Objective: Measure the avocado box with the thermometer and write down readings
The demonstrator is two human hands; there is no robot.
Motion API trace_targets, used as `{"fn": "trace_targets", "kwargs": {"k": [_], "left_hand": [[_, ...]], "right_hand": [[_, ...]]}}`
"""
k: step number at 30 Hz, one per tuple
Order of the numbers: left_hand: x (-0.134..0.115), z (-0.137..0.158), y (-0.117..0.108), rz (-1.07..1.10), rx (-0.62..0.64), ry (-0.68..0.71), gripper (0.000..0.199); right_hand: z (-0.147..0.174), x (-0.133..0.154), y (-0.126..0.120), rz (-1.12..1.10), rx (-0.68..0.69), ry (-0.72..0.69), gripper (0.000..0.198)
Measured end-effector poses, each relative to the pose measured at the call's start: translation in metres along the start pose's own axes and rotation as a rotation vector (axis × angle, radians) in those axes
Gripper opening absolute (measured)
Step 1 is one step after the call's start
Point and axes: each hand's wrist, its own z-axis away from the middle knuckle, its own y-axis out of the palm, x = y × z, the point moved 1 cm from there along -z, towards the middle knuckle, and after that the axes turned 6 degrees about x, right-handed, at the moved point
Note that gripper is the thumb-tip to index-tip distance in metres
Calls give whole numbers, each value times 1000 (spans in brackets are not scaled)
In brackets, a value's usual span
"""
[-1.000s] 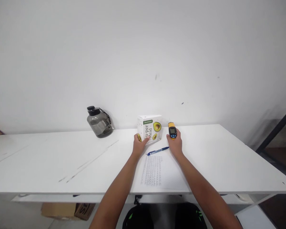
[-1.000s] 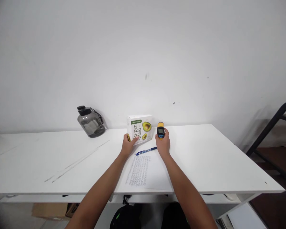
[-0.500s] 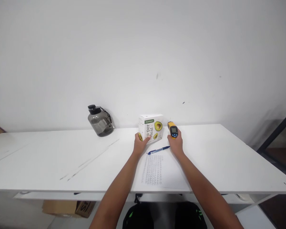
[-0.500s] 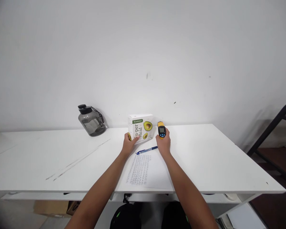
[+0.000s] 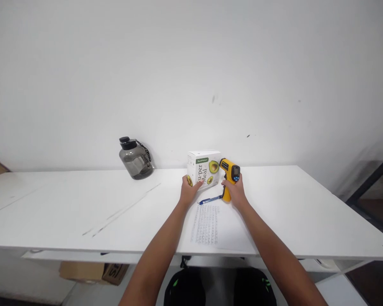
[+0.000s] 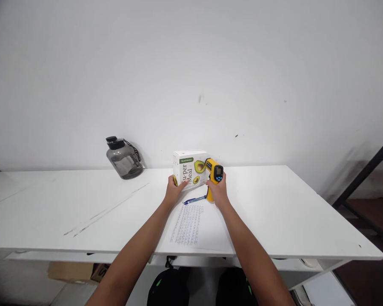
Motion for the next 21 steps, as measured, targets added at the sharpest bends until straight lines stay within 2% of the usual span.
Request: {"fn": "trace_targets", "kwargs": {"k": [11,21], "left_hand": [[0,0,0,18,-3,-3,65],[-4,2,1,11,-5,-14,64]], "right_hand": [[-2,-4,0,-60,19,14,64],[-1,-5,-1,81,48,-4,66]]}}
